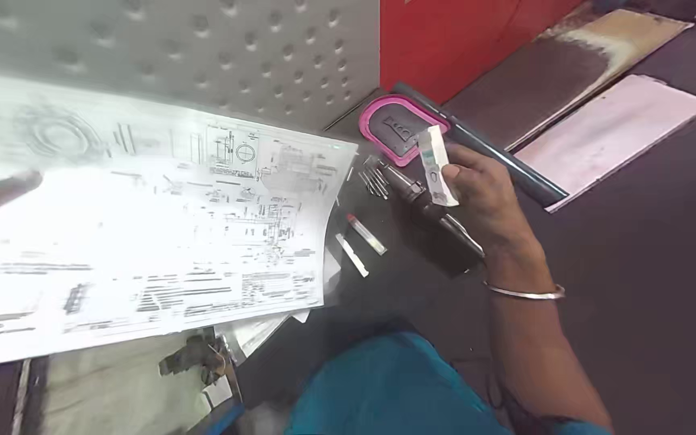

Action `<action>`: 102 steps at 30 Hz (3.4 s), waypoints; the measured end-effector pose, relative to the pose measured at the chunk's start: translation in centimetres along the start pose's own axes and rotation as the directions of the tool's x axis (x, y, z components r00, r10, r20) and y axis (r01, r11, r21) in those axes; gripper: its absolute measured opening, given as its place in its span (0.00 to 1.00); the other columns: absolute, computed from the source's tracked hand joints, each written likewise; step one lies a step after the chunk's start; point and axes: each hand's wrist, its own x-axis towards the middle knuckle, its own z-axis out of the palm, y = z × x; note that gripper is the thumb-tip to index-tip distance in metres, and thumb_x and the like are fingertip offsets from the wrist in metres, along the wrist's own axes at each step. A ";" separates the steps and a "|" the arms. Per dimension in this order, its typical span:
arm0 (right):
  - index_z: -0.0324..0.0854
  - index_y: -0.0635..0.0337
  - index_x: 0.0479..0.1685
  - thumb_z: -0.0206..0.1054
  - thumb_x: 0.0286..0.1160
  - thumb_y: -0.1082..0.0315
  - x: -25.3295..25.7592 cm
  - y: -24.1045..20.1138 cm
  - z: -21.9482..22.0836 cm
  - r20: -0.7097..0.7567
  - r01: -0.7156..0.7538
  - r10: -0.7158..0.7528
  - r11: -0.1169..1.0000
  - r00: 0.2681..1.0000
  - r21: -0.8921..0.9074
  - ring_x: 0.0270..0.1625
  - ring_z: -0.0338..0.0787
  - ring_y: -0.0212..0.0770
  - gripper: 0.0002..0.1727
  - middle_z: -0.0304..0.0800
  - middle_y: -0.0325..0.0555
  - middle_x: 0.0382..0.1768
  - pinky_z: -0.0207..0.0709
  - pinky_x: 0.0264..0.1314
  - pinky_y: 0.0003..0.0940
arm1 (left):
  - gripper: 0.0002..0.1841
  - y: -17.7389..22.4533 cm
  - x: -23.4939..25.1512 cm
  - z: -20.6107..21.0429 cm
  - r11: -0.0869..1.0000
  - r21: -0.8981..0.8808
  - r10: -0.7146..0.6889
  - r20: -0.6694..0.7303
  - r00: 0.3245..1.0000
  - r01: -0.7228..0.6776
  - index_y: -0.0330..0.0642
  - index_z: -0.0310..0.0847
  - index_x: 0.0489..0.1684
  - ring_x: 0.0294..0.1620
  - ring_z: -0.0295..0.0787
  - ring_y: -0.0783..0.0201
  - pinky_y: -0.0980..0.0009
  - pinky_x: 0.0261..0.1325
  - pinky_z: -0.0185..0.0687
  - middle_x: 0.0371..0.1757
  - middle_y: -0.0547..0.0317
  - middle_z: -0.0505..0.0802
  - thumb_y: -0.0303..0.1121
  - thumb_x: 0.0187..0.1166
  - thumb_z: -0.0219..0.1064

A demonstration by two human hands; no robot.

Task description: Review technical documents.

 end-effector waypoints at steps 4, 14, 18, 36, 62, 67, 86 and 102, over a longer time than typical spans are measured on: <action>0.86 0.44 0.66 0.69 0.73 0.42 -2.0 -1.1 -0.2 0.047 0.087 -0.087 0.996 0.995 0.016 0.39 0.90 0.23 0.26 0.93 0.26 0.45 0.87 0.40 0.23 | 0.25 -8.1 -4.6 12.1 0.945 -0.147 -0.267 0.163 0.950 0.291 0.42 0.83 0.58 0.36 0.87 0.68 0.60 0.42 0.87 0.42 0.57 0.91 0.56 0.83 0.62; 0.80 0.49 0.78 0.70 0.73 0.47 -2.8 2.6 23.6 0.538 0.282 0.029 0.827 0.842 -0.486 0.36 0.83 0.34 0.33 0.84 0.39 0.43 0.81 0.36 0.36 | 0.17 -19.8 -11.8 25.3 0.592 -0.675 -0.308 0.314 0.898 0.440 0.36 0.81 0.61 0.39 0.97 0.66 0.66 0.45 0.95 0.42 0.56 0.97 0.41 0.87 0.65; 0.78 0.60 0.76 0.68 0.76 0.47 -3.0 10.9 30.2 0.607 0.487 0.164 0.453 0.778 -0.747 0.56 0.88 0.56 0.34 0.85 0.56 0.59 0.86 0.48 0.52 | 0.16 -20.9 -12.2 26.9 0.556 -0.732 -0.246 0.307 0.919 0.394 0.35 0.80 0.64 0.42 0.96 0.67 0.68 0.47 0.95 0.46 0.55 0.96 0.34 0.85 0.66; 0.78 0.51 0.79 0.72 0.77 0.47 6.0 11.4 30.7 0.810 0.721 0.237 0.371 0.536 -0.585 0.64 0.83 0.60 0.33 0.82 0.56 0.63 0.83 0.60 0.55 | 0.27 -22.6 -13.9 28.2 0.556 -0.779 -0.223 0.196 0.955 0.290 0.45 0.72 0.76 0.49 0.94 0.67 0.65 0.53 0.92 0.54 0.58 0.93 0.28 0.78 0.73; 0.87 0.54 0.62 0.64 0.83 0.58 14.5 5.9 9.1 0.366 0.299 0.223 0.286 0.903 -0.910 0.54 0.92 0.54 0.16 0.92 0.52 0.52 0.82 0.62 0.61 | 0.27 -21.8 -15.4 26.7 0.757 -0.648 -0.160 -0.059 0.985 0.084 0.23 0.68 0.78 0.66 0.83 0.76 0.79 0.66 0.81 0.78 0.39 0.79 0.19 0.77 0.65; 0.87 0.53 0.61 0.64 0.84 0.53 13.3 5.4 5.8 0.324 0.258 0.246 0.266 0.913 -0.929 0.54 0.93 0.54 0.18 0.93 0.51 0.51 0.82 0.62 0.64 | 0.31 -21.6 -15.6 26.7 0.733 -0.673 -0.162 -0.029 0.986 0.101 0.25 0.63 0.82 0.55 0.82 0.80 0.82 0.57 0.81 0.75 0.45 0.80 0.20 0.78 0.66; 0.86 0.57 0.62 0.73 0.65 0.74 20.7 12.9 21.9 0.593 0.583 0.220 0.114 0.775 -0.804 0.71 0.82 0.68 0.22 0.84 0.61 0.67 0.79 0.62 0.71 | 0.22 -14.3 -14.9 27.2 0.915 -0.239 0.350 0.071 0.934 -0.325 0.47 0.83 0.74 0.83 0.74 0.51 0.48 0.84 0.69 0.79 0.52 0.82 0.44 0.85 0.60; 0.85 0.58 0.59 0.62 0.86 0.53 11.3 1.0 14.0 0.582 0.479 0.239 0.374 0.777 -0.794 0.45 0.92 0.47 0.19 0.92 0.51 0.46 0.85 0.54 0.55 | 0.35 -12.8 -16.1 28.5 0.833 -0.229 0.544 0.165 0.823 -0.504 0.59 0.82 0.77 0.94 0.55 0.50 0.34 0.91 0.44 0.90 0.58 0.71 0.67 0.73 0.64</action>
